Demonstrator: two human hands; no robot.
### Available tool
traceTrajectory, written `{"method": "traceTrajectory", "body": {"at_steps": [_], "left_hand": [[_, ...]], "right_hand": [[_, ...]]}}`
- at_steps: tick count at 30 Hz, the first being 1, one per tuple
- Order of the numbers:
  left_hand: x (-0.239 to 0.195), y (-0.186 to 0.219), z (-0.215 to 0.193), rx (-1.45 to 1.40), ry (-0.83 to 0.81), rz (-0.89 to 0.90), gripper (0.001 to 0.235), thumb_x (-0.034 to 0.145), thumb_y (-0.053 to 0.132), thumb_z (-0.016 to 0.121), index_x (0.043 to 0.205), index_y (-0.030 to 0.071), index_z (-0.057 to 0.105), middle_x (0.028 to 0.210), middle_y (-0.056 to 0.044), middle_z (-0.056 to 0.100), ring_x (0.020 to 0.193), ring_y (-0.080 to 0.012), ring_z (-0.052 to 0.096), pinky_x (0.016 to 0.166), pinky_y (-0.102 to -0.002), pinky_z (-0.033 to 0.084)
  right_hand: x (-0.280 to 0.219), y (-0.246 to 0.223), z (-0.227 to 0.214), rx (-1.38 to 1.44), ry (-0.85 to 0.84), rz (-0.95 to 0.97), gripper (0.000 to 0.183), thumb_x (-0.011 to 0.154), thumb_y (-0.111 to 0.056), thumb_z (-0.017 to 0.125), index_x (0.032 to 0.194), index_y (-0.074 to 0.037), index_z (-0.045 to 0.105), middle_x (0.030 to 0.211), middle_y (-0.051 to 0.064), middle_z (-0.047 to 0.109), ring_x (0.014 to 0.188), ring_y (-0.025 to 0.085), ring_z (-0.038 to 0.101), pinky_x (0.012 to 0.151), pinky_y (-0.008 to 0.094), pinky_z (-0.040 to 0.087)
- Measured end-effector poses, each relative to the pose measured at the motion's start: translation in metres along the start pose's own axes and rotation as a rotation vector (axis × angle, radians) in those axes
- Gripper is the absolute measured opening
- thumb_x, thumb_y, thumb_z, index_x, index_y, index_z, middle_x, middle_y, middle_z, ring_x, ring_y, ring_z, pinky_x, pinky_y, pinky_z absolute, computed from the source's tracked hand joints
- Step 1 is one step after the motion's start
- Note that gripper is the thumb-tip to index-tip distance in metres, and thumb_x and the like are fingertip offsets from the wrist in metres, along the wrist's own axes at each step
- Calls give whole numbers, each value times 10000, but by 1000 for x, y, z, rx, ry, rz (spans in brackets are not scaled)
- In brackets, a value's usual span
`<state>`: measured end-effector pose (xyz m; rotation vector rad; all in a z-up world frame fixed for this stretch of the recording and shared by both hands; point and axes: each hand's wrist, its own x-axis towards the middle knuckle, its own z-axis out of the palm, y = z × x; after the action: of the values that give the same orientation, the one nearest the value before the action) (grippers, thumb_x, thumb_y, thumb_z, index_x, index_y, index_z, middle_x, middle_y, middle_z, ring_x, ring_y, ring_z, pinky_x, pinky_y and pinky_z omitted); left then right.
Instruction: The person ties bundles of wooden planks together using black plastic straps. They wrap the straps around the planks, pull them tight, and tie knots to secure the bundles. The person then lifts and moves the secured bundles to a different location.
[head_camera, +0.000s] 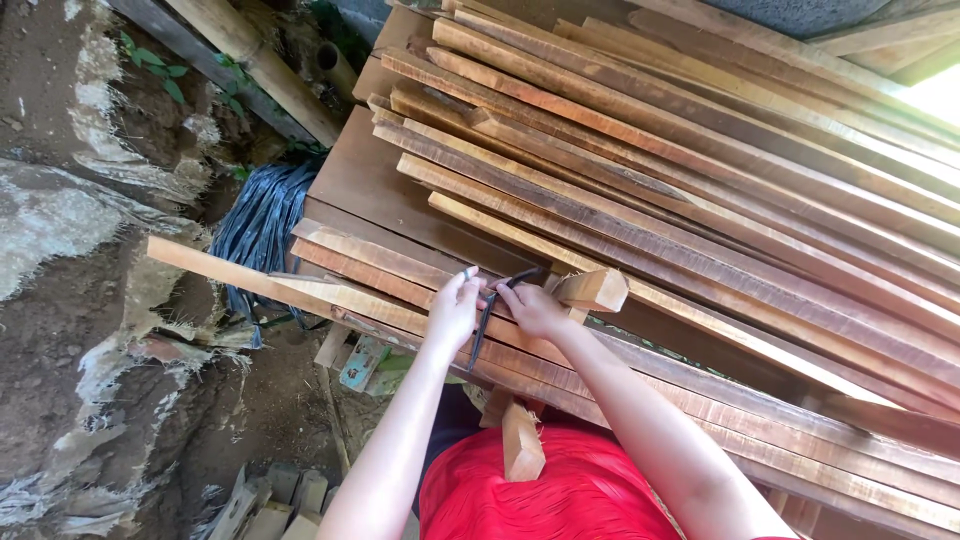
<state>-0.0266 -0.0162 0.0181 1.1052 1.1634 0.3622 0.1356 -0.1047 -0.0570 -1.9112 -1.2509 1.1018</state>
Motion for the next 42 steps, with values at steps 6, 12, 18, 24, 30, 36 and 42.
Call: {"method": "traceTrajectory", "body": {"at_steps": [6, 12, 18, 24, 30, 36, 42], "left_hand": [[26, -33, -22, 377, 8, -18, 525, 1152, 404, 431, 1114, -33, 719, 885, -169, 721, 786, -213, 665, 793, -375, 539], [-52, 104, -6, 1379, -221, -257, 434, 1005, 341, 424, 1177, 73, 719, 1252, -174, 686, 1252, -353, 608, 1178, -665, 72], [-53, 91, 9, 1600, -233, -143, 454, 1049, 385, 435, 1148, 87, 763, 1215, -153, 712, 1311, -341, 569, 1198, -678, -112], [-44, 49, 21, 1553, -81, 41, 261, 944, 189, 567, 1053, 99, 786, 1048, -130, 766, 1201, -338, 636, 1229, -627, -52], [-21, 15, 42, 1600, -37, 99, 232, 973, 170, 553, 1003, 86, 768, 1012, -129, 783, 1172, -363, 649, 1251, -593, 21], [52, -87, 21, 935, -65, 42, 235, 996, 188, 528, 1040, 9, 673, 1037, -266, 718, 1012, -426, 695, 887, -527, 536], [47, -45, 33, 379, 65, -72, 287, 1029, 255, 549, 997, -17, 635, 996, -324, 651, 976, -535, 607, 837, -592, 474]], "right_hand": [[-8, -34, -11, 27, 122, 63, 366, 992, -380, 634, 992, -36, 760, 850, 206, 726, 739, 326, 676, 696, 415, 511], [-3, -17, -10, 129, 246, -36, 327, 897, -353, 764, 920, -27, 781, 773, 157, 732, 602, 196, 650, 622, 351, 517], [-4, -30, -18, 128, 175, 77, 323, 896, -363, 770, 933, -44, 797, 725, 148, 724, 585, 175, 623, 619, 353, 508], [-8, -27, -28, 165, 81, 39, 277, 951, -336, 707, 989, -80, 806, 704, 152, 704, 579, 166, 527, 601, 353, 488], [-14, -29, -34, 166, 1, 16, 285, 1034, -291, 578, 1089, -121, 799, 643, 165, 644, 564, 168, 516, 601, 364, 470], [-12, -14, -27, 217, 87, -182, 282, 1041, -266, 564, 1070, -82, 775, 761, 149, 712, 661, 191, 639, 654, 372, 512], [8, -11, -3, -9, 299, 100, 392, 973, -353, 694, 796, -6, 734, 739, 228, 681, 627, 345, 657, 635, 426, 513]]}}
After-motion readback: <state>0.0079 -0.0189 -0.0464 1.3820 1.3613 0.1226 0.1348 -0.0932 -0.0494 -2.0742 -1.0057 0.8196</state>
